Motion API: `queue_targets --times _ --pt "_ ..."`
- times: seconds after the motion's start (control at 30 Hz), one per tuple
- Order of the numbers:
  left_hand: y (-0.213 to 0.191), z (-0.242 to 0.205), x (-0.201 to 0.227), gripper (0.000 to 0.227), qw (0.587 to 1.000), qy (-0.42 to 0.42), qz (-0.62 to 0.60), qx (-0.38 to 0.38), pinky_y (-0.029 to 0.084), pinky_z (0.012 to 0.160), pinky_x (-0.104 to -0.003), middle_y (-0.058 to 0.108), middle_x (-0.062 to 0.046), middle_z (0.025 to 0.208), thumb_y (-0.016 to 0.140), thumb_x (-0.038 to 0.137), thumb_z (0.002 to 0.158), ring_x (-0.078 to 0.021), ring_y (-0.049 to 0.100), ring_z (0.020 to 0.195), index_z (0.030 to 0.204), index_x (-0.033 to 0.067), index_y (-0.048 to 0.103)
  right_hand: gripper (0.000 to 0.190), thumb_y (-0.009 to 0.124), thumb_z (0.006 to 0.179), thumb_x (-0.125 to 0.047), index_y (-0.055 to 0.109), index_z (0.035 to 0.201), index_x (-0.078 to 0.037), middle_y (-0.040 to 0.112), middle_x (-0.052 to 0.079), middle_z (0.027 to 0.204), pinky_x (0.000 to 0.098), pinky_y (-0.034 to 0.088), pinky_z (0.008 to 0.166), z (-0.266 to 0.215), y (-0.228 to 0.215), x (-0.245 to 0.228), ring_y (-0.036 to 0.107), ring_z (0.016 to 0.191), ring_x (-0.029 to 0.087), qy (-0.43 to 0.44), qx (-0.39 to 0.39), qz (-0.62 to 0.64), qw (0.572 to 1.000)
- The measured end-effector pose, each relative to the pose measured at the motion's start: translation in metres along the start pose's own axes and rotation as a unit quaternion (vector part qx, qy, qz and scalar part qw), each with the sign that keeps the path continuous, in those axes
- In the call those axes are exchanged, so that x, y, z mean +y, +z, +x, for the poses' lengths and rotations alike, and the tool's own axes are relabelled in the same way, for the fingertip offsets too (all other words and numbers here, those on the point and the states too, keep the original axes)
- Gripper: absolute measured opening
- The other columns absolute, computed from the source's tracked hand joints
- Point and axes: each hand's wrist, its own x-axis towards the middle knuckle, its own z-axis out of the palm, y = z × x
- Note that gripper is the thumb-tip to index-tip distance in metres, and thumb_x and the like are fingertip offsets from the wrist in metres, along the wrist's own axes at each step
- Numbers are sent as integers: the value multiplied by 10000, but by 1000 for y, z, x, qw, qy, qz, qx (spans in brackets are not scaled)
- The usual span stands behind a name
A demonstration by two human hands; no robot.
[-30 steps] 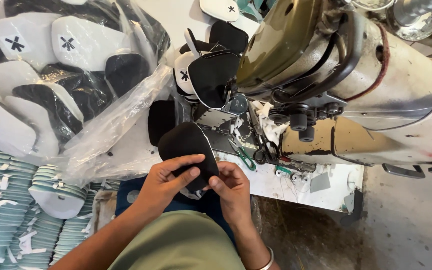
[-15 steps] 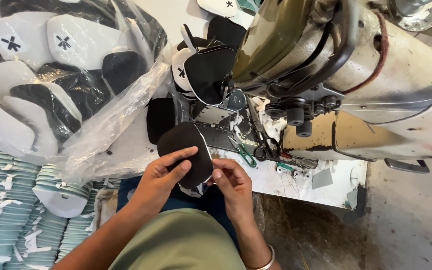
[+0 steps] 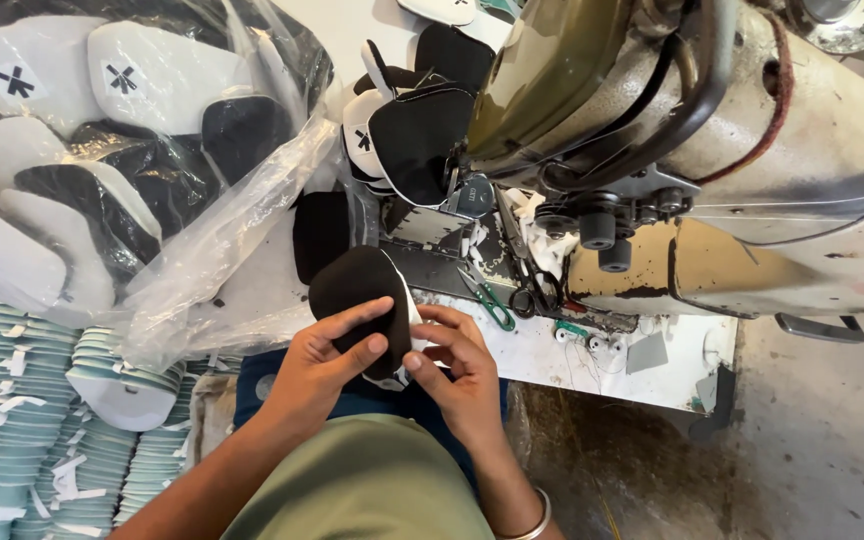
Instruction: The person operates an industrial sewing machine to stitch black shoe parts. They guide the material under the needle, trim excess thread with scissors, and reposition the parts for continuous stitching.
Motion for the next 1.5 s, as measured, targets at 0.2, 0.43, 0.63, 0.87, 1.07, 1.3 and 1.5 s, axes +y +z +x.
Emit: queue_targets --times 0.2,0.43,0.63,0.87,1.07,1.3,1.5 --pt "-1 -1 2 474 1000 -13 -7 13 569 915 -299 746 -84 1166 749 66 885 -126 686 1020 1350 14 671 231 730 952 -155 731 1122 2 607 132 1380 338 573 930 -2 9 -12 661 1131 217 -49 20 -187 981" --pt "-1 -2 3 482 999 11 45 3 578 904 -278 759 -65 1118 786 1 831 -103 696 996 1305 24 700 235 644 989 -159 710 1115 28 565 137 1408 346 506 1006 -1 2 -18 610 1190 226 -91 -41 -111 989" --pt "0 -8 -3 467 978 67 196 -12 583 835 -251 757 -29 1063 788 -22 859 -61 663 937 1314 60 728 130 777 954 -50 696 1014 32 604 116 1317 315 545 943 -12 -5 31 636 1124 181 -1 21 74 997" --pt "18 -13 15 548 975 100 179 -88 568 946 -271 734 -49 1219 767 -59 832 -90 671 1088 1351 92 675 335 750 890 -8 701 1219 -43 707 44 1028 262 530 879 2 -4 -6 657 939 108 81 67 162 981" --pt "28 1 24 601 940 169 281 -90 557 954 -289 752 -77 1238 791 -51 814 -126 692 1100 1378 112 663 283 779 908 -11 722 1182 31 748 52 997 258 523 839 12 -18 6 664 888 107 68 83 144 984" --pt "54 43 27 613 913 197 357 -12 580 907 -303 748 -103 1221 826 28 809 -213 732 1034 1384 143 646 236 754 917 -46 750 1135 43 770 56 980 225 534 819 74 -23 -12 685 881 91 98 159 91 978" --pt "72 82 43 682 886 249 378 98 538 989 -341 652 -162 1315 841 61 814 -269 667 1181 1442 95 577 201 790 909 8 607 973 -45 677 -9 853 199 484 708 131 -21 0 601 764 53 38 192 131 972"
